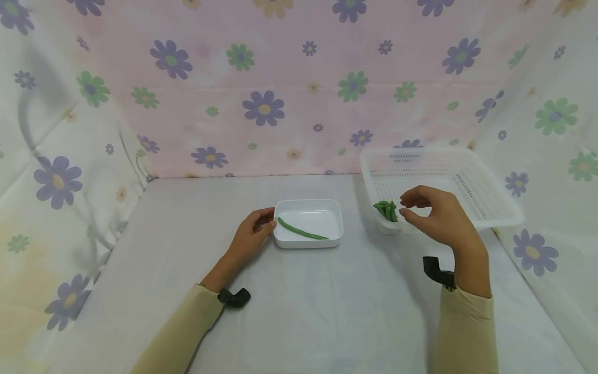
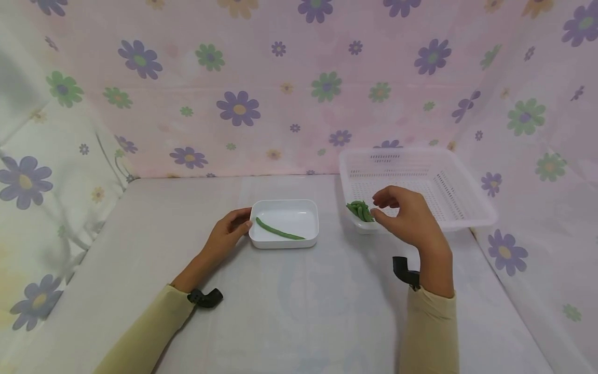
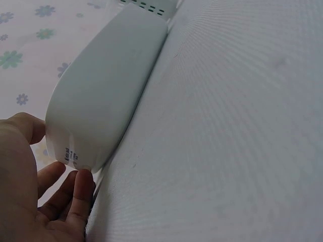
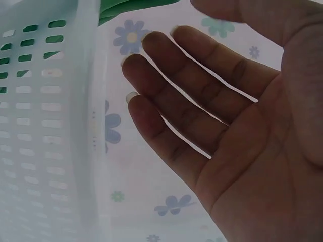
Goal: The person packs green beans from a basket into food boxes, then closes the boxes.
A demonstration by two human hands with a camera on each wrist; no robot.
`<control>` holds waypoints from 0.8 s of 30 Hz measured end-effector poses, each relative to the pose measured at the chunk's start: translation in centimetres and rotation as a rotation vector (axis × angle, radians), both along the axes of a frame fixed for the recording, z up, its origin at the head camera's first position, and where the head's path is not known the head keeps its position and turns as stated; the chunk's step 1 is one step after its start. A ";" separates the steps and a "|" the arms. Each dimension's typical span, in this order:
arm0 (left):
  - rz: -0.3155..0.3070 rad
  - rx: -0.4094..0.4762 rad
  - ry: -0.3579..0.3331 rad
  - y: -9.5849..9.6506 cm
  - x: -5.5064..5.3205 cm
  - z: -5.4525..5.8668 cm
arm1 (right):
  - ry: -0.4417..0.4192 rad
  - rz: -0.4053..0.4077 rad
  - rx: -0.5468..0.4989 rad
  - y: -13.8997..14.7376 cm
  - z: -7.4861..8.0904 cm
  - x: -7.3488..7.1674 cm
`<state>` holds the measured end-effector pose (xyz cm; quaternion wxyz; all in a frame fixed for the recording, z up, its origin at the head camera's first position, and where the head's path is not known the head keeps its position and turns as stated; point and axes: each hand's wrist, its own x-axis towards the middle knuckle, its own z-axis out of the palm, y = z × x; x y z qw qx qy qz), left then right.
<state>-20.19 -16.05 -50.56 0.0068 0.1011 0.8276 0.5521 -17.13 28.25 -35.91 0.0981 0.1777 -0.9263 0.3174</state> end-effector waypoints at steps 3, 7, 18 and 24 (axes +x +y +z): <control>0.004 -0.001 -0.006 0.0 0.0 0.0 | -0.067 0.008 0.021 0.1 -0.3 -0.3; 0.004 -0.002 -0.001 0.0 0.0 0.0 | -0.156 0.010 0.020 0.3 -0.8 -0.6; -0.001 0.008 0.004 0.0 0.1 0.0 | -0.179 0.029 0.015 0.6 -2.0 -1.4; -0.001 0.031 -0.006 0.9 1.7 3.1 | -0.173 0.057 0.000 0.6 -2.1 -1.6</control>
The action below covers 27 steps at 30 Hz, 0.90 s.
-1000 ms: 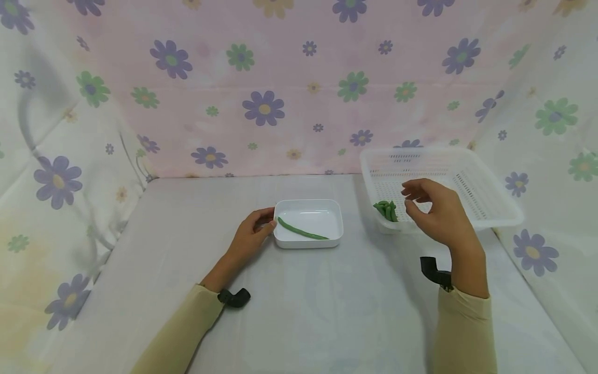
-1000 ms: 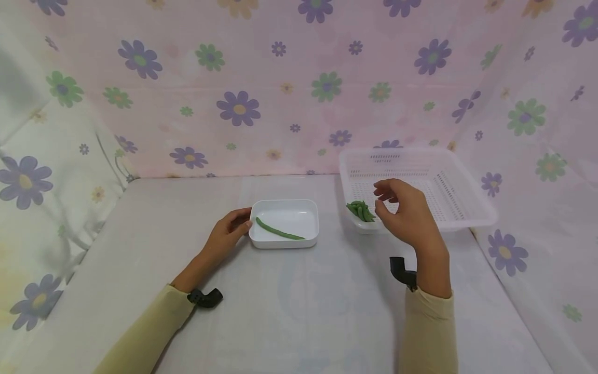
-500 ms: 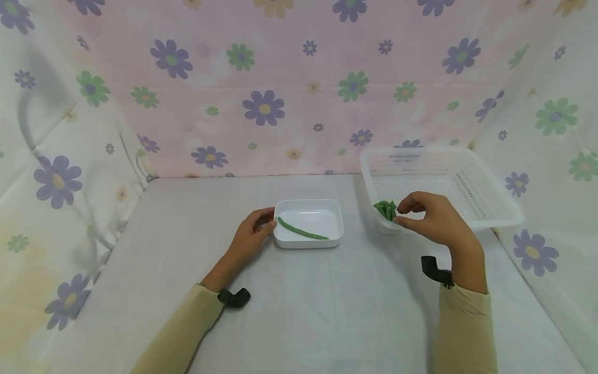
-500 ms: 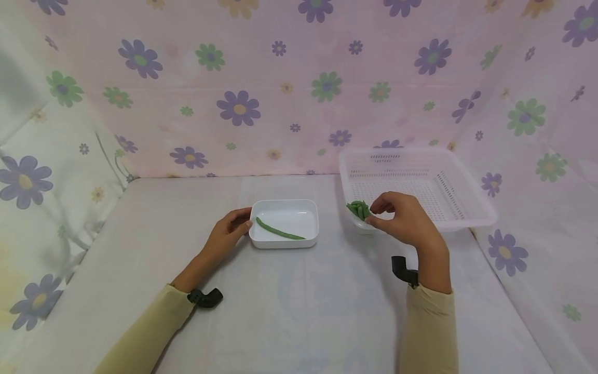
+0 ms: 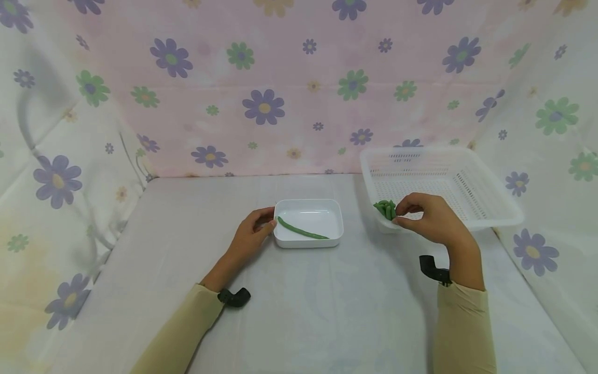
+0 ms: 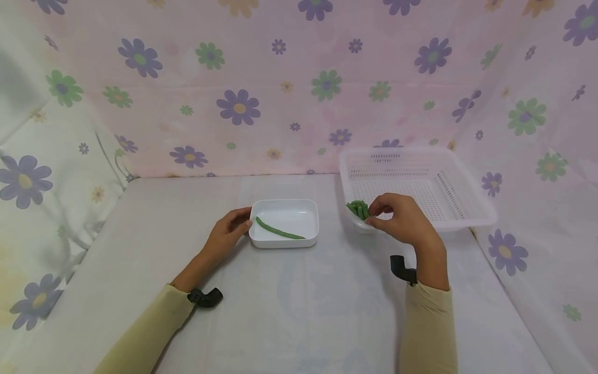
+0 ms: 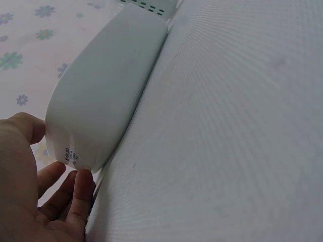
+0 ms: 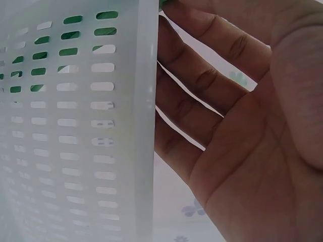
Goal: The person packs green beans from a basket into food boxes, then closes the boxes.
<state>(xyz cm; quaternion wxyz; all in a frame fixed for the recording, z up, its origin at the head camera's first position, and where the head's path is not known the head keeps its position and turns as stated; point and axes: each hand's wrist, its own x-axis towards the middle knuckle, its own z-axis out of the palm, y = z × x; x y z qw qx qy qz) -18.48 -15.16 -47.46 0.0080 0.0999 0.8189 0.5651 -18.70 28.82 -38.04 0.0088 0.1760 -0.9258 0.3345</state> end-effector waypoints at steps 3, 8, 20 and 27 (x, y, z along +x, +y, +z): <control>0.001 -0.007 0.008 0.1 0.2 0.4 | 0.025 0.016 0.001 0.0 0.0 0.0; 0.005 -0.017 0.017 0.1 0.2 0.4 | 0.067 0.032 0.011 0.0 0.1 0.0; 0.017 -0.009 0.003 -0.6 -1.7 -3.1 | 0.128 0.000 0.014 0.6 0.9 0.5; 0.006 -0.012 0.009 -0.9 -1.8 -3.2 | 0.216 -0.016 0.001 0.5 1.6 1.2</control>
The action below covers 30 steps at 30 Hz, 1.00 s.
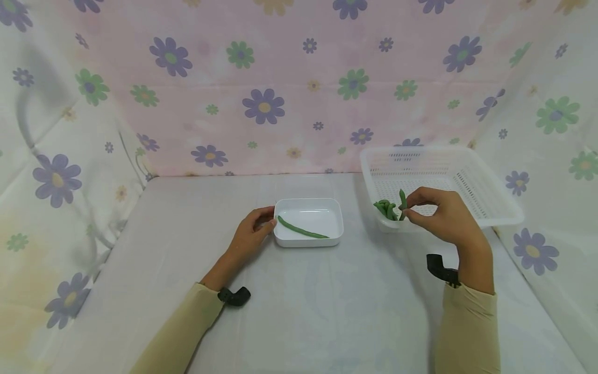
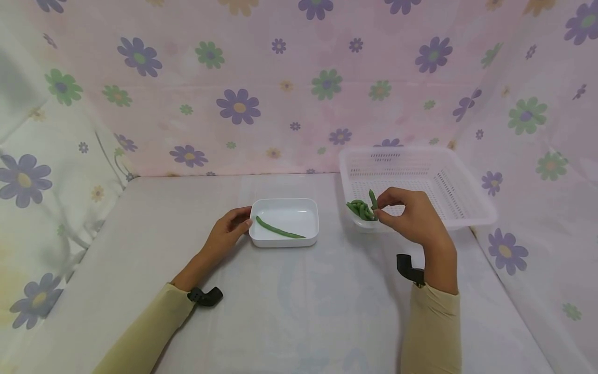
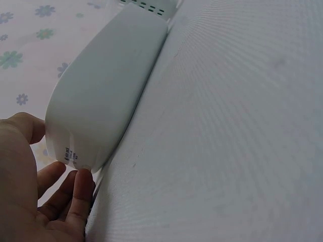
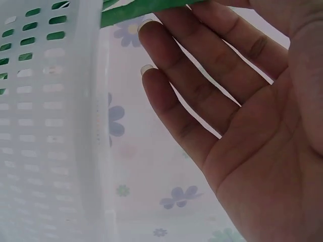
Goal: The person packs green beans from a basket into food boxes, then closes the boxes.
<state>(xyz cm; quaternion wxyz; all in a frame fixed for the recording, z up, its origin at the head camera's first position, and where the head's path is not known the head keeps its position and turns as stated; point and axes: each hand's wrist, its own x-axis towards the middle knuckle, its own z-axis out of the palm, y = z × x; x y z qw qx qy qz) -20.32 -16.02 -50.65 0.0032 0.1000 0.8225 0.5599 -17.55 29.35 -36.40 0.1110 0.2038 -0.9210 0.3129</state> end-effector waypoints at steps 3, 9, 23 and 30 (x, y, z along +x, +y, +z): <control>0.000 -0.009 0.002 -0.1 0.0 -0.1 | 0.045 -0.009 -0.008 -0.1 0.3 0.2; -0.002 -0.026 0.000 -0.1 0.0 -0.1 | 0.141 -0.011 -0.066 -0.6 1.1 0.6; -0.022 -0.009 0.004 -0.2 -0.2 -0.1 | 0.294 0.024 -0.214 -2.4 2.8 1.6; -0.020 0.000 0.009 -0.2 -0.1 -0.1 | 0.356 0.087 -0.253 -4.3 3.3 1.8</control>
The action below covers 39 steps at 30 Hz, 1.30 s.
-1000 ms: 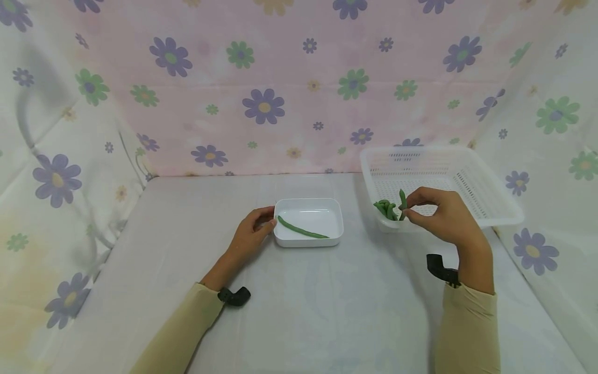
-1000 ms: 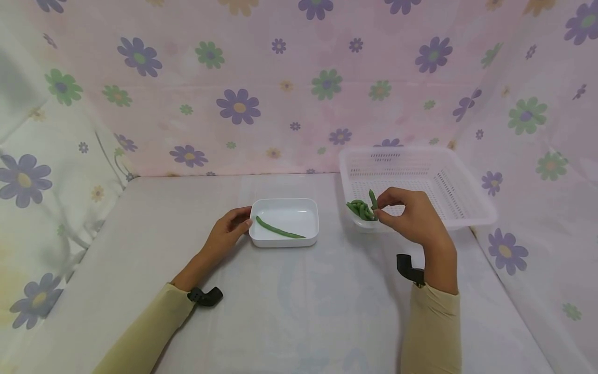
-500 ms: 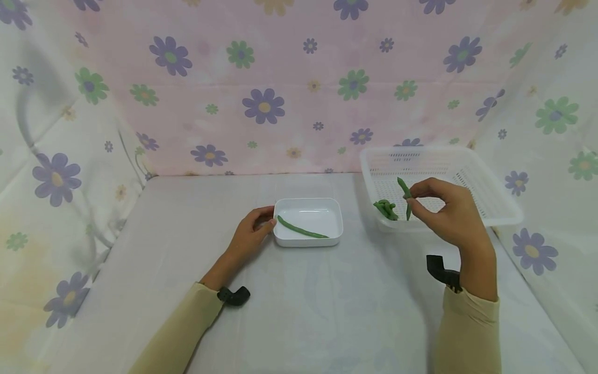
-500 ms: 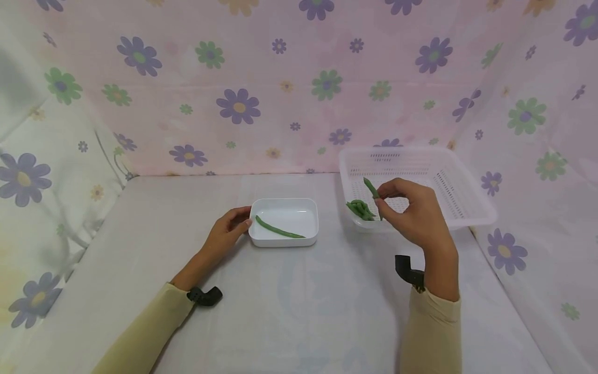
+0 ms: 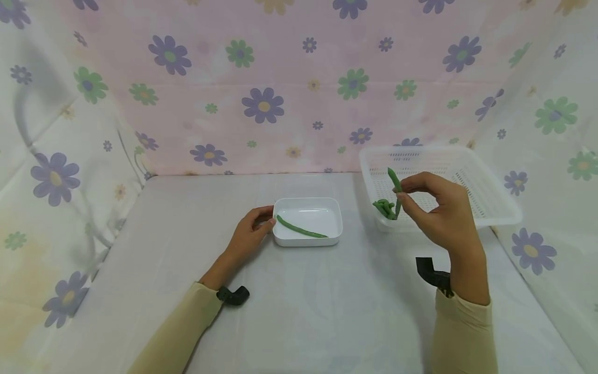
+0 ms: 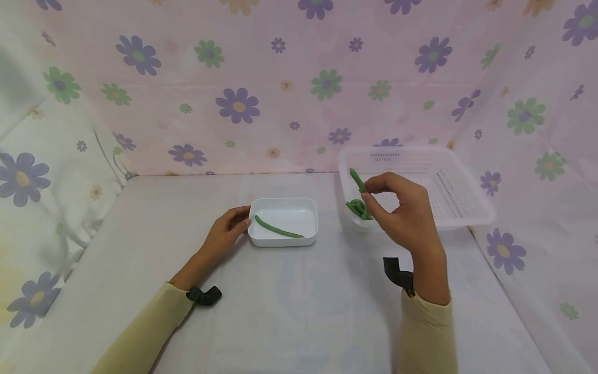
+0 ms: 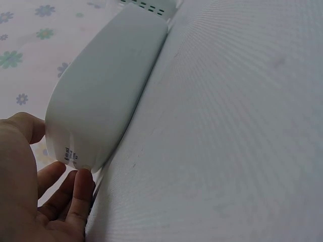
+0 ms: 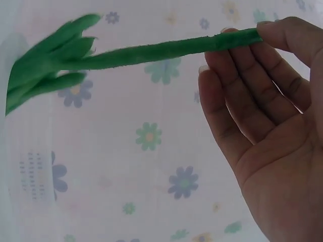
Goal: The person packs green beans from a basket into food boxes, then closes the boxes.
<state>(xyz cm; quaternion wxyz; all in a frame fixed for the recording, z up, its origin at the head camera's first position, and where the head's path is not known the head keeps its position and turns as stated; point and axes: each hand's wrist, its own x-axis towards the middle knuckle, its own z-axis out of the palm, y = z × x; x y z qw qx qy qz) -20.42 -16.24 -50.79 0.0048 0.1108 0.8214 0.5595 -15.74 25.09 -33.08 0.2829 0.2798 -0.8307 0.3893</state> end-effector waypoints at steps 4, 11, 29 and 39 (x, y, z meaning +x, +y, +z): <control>0.004 -0.007 -0.004 0.0 0.1 0.1 | 0.014 0.037 0.001 -1.4 0.1 0.0; 0.002 -0.026 0.000 0.0 0.0 0.1 | 0.007 0.106 -0.001 -3.2 0.1 -0.2; 0.011 0.002 -0.011 0.0 0.0 -0.2 | -0.016 0.189 -0.143 -9.9 -3.0 -1.9; -0.003 0.011 -0.008 0.8 1.6 3.3 | -0.078 0.251 -0.126 -12.4 -6.3 -3.4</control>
